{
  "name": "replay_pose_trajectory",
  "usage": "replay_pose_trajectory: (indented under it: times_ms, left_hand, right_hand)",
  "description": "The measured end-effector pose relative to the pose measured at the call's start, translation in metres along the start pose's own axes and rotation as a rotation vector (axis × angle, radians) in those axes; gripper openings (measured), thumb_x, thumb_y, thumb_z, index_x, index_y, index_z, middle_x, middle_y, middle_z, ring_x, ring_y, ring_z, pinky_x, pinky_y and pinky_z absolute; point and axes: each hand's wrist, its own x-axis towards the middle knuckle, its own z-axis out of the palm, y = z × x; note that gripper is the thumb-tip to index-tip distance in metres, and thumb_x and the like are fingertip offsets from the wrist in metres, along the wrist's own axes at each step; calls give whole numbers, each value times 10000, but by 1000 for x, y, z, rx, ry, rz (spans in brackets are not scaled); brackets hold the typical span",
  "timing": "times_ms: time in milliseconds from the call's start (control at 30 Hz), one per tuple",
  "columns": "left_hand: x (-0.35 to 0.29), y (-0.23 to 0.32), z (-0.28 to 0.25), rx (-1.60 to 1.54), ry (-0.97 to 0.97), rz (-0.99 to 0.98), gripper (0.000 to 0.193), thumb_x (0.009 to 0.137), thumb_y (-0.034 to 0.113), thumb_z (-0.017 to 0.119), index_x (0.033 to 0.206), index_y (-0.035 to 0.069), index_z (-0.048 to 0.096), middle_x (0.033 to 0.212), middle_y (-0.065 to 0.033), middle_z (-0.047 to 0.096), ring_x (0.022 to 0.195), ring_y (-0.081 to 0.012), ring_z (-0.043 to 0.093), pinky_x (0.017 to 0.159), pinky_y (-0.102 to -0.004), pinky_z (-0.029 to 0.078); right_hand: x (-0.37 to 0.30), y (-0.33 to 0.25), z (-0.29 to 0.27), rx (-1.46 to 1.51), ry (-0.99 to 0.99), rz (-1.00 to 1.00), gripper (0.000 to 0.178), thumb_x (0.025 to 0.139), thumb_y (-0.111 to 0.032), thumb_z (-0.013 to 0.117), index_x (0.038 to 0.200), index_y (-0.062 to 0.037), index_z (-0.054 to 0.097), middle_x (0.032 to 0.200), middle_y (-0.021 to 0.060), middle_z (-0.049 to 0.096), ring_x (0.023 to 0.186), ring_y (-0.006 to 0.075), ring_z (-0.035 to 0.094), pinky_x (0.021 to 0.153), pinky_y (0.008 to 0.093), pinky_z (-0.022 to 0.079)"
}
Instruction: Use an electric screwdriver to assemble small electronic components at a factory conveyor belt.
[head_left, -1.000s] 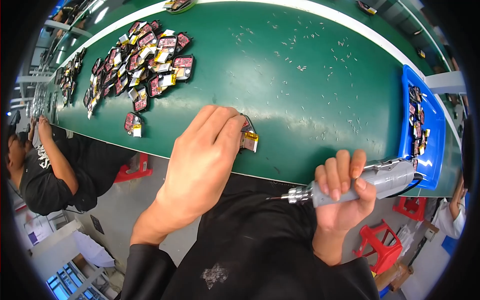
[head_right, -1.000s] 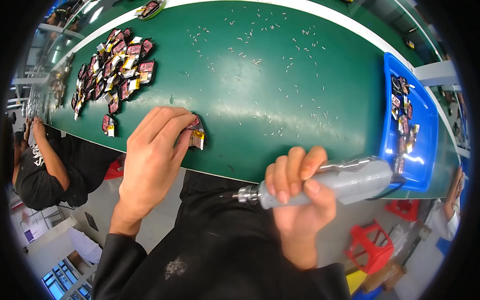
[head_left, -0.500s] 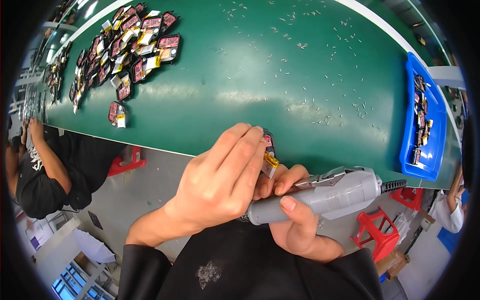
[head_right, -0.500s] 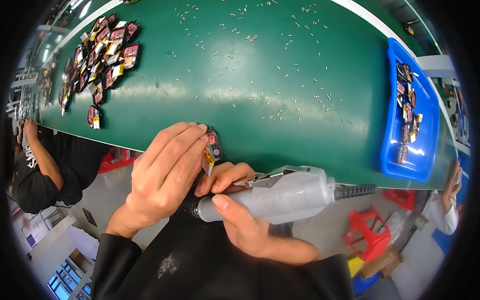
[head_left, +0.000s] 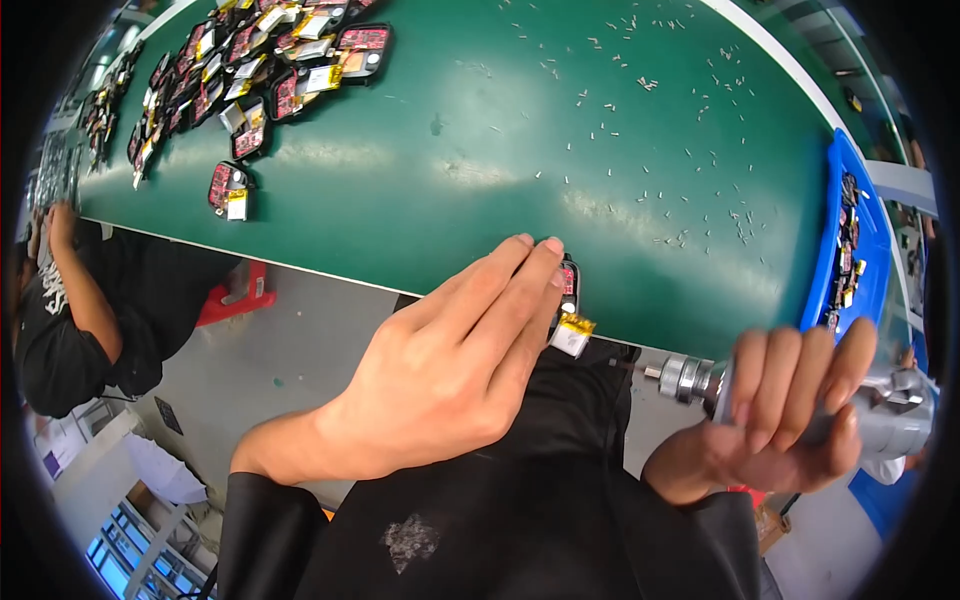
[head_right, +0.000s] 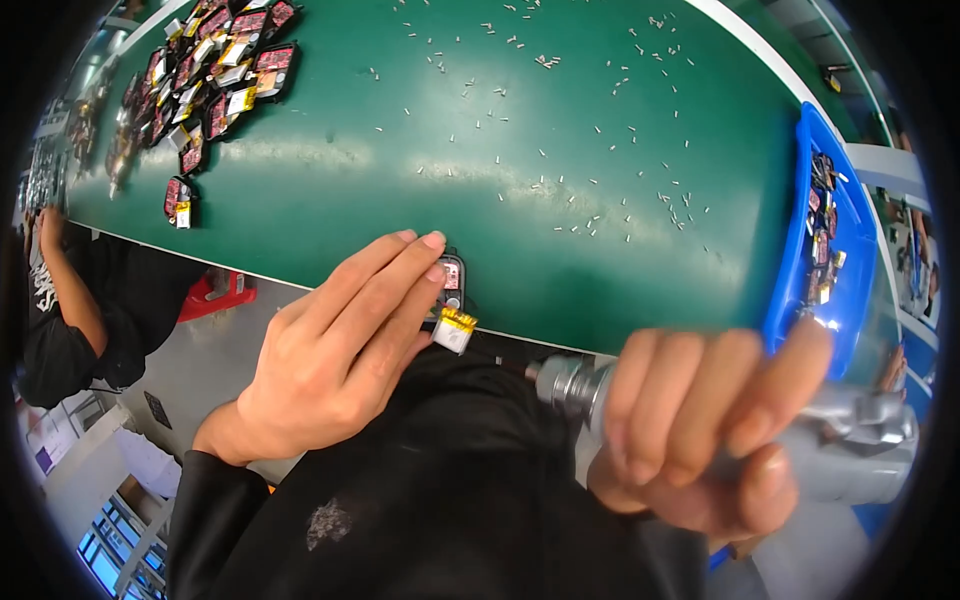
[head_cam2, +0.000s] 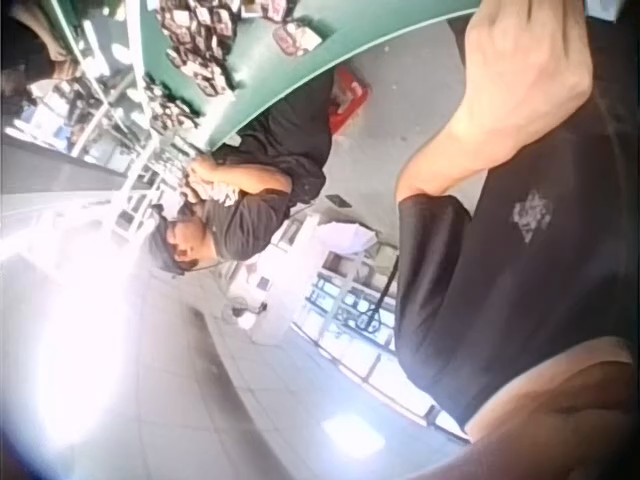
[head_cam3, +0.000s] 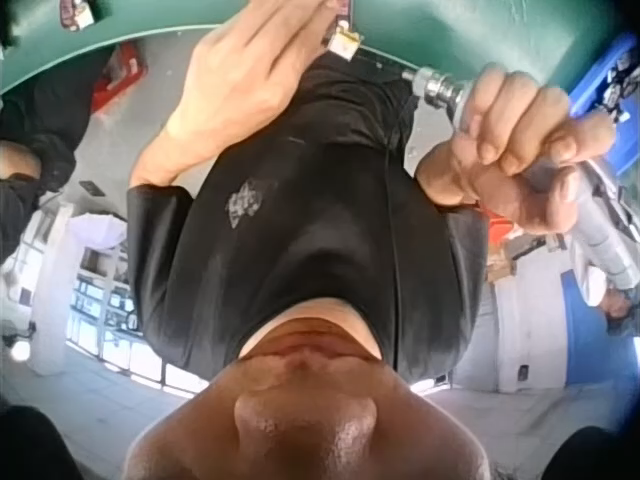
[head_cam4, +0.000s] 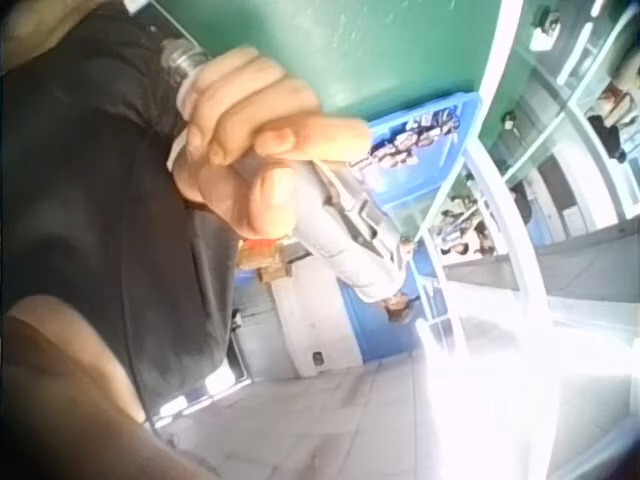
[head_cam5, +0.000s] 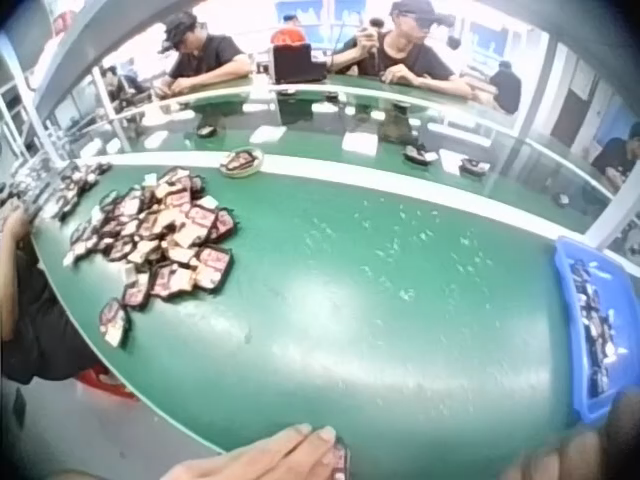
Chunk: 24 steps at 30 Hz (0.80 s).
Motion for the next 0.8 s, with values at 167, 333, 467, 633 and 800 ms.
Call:
replay_pose_trajectory:
  times_ms: [167,333,467,633,800]
  left_hand:
    - [0,-1,5,69,62,35,357,648,-29,671,989,-129,641,1094,-206,636,990,-333,643,773,-351,570]
    - [0,-2,6,54,68,20,336,657,-30,657,979,-126,648,1079,-202,642,977,-331,650,765,-350,573]
    - [0,-2,9,50,93,29,334,651,-23,647,969,-125,654,1060,-200,650,968,-326,655,759,-348,578]
    - [-1,-3,13,29,117,27,332,643,-21,636,958,-123,660,1039,-197,660,957,-324,659,759,-346,581]
    - [0,-3,14,-24,142,24,378,602,-9,675,959,-128,639,1050,-204,653,946,-337,653,743,-357,582]
  right_hand:
    - [30,10,8,-65,-60,-8,143,874,-154,536,889,-87,410,556,-8,431,466,102,425,525,263,353]
    - [42,20,6,-152,-135,53,132,883,-196,499,913,-87,431,554,-9,418,487,98,431,549,275,365]
    - [42,25,2,-180,-131,58,135,888,-206,493,916,-88,433,564,-10,418,492,94,434,555,270,368]
    - [44,24,4,-237,-132,73,140,894,-212,495,910,-91,428,566,-10,416,495,93,436,559,271,371]
    - [53,20,5,-293,-262,176,181,908,-231,510,848,-105,396,571,5,435,478,114,432,546,282,396]
